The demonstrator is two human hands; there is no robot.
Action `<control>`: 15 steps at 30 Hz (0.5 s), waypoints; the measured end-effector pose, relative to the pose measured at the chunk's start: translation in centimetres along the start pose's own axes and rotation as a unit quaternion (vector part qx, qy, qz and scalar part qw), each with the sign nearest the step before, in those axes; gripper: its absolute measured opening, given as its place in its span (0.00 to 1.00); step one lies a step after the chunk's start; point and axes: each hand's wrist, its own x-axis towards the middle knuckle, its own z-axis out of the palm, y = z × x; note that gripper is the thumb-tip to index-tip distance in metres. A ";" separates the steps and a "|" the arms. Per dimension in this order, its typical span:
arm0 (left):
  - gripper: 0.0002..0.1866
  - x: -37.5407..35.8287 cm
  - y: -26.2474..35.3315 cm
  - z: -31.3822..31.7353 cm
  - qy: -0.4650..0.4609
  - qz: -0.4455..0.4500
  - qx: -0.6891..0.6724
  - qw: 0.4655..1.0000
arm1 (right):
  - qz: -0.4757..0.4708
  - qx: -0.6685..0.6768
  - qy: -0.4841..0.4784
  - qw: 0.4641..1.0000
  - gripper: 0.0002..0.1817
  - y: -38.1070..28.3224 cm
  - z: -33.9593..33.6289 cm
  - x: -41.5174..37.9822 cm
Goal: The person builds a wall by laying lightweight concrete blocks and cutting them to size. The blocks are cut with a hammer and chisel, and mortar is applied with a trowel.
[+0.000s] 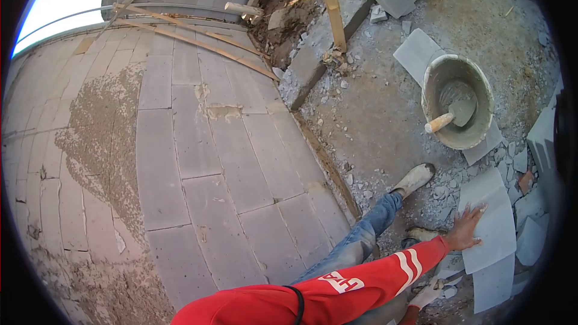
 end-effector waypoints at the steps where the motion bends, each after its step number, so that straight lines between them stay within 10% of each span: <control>1: 0.58 -0.5 0.4 0.5 0.039 0.010 -0.023 0.999 | -0.006 0.000 -0.003 1.000 0.16 -0.2 -0.3 0.3; 5: 0.42 -0.8 1.3 1.2 0.152 0.037 -0.097 0.983 | 0.038 0.032 -0.092 0.995 0.11 0.4 -1.2 1.8; 15: 0.62 -0.2 0.4 -0.2 0.029 0.062 -0.049 0.996 | 0.035 0.124 0.006 0.992 0.11 2.7 1.1 2.3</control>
